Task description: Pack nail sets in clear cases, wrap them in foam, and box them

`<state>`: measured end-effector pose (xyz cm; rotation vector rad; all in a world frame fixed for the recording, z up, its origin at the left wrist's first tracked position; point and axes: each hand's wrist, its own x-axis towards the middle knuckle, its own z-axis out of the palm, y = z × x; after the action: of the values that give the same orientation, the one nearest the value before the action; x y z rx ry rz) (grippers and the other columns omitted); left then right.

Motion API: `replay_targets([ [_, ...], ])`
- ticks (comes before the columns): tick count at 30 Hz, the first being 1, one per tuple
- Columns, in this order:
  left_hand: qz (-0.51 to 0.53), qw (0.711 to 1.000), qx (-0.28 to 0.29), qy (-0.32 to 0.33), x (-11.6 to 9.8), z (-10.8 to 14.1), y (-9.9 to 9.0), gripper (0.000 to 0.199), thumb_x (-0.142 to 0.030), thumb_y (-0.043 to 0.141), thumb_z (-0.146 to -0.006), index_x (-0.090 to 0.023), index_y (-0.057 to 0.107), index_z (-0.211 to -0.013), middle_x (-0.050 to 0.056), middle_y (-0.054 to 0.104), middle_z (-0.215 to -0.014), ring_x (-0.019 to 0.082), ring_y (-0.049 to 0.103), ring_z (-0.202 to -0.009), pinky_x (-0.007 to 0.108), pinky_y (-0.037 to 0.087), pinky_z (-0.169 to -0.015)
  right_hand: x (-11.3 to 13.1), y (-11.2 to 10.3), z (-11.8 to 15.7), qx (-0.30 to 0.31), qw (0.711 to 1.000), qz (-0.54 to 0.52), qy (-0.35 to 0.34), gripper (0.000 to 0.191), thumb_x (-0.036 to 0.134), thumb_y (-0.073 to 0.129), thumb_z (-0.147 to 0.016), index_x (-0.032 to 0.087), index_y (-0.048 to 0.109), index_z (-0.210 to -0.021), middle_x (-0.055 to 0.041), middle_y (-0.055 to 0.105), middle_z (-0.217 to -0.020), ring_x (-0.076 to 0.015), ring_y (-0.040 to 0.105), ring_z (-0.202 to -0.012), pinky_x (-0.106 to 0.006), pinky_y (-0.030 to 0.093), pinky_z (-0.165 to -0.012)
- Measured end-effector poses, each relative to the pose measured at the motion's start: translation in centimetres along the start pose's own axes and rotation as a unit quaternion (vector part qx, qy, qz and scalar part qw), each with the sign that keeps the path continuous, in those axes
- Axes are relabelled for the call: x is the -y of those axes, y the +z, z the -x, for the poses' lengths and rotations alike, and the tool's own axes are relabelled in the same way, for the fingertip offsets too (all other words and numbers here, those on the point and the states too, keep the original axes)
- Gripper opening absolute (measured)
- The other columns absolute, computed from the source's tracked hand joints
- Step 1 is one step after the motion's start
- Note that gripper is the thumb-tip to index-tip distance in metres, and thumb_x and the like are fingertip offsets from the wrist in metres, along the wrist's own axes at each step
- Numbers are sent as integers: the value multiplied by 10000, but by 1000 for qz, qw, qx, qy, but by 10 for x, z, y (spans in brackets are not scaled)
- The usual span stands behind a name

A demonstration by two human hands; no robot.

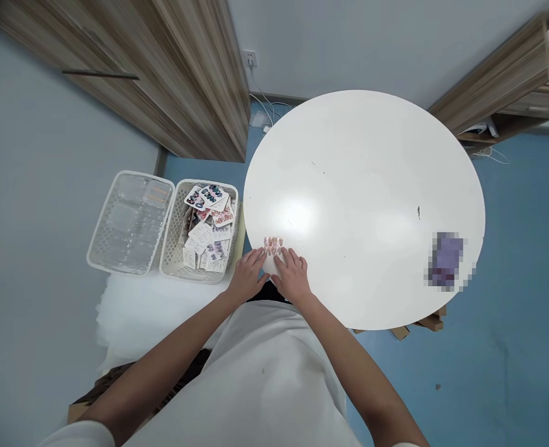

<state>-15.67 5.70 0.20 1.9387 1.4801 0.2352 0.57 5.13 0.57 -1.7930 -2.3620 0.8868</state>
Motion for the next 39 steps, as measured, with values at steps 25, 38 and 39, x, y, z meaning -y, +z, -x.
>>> replay_targets([
  [25, -163, 987, -4, -4, 11, -41, -18, 507, -310, 359, -842, -136, 314, -1316, 88, 317, -1399, 237, 240, -1294, 394, 253, -976, 2, -8, -54, -27, 998, 61, 5, 430, 302, 424, -828, 196, 420, -1244, -120, 318, -1391, -277, 242, -1270, -454, 162, -965],
  [38, -161, 987, 4, 19, 9, -38, -17, 500, -275, 355, -842, -123, 322, -1318, 97, 328, -1393, 235, 234, -1301, 386, 241, -987, 8, -11, -46, -35, 995, 93, 21, 388, 273, 387, -841, 194, 443, -1217, -111, 365, -1365, -262, 301, -1231, -470, 149, -973],
  [39, -160, 987, 6, 21, 8, -37, -16, 499, -270, 357, -842, -123, 323, -1317, 97, 331, -1391, 235, 235, -1301, 387, 242, -986, 8, -11, -44, -34, 995, 96, 23, 386, 271, 382, -843, 194, 444, -1216, -110, 367, -1363, -261, 304, -1230, -470, 151, -974],
])
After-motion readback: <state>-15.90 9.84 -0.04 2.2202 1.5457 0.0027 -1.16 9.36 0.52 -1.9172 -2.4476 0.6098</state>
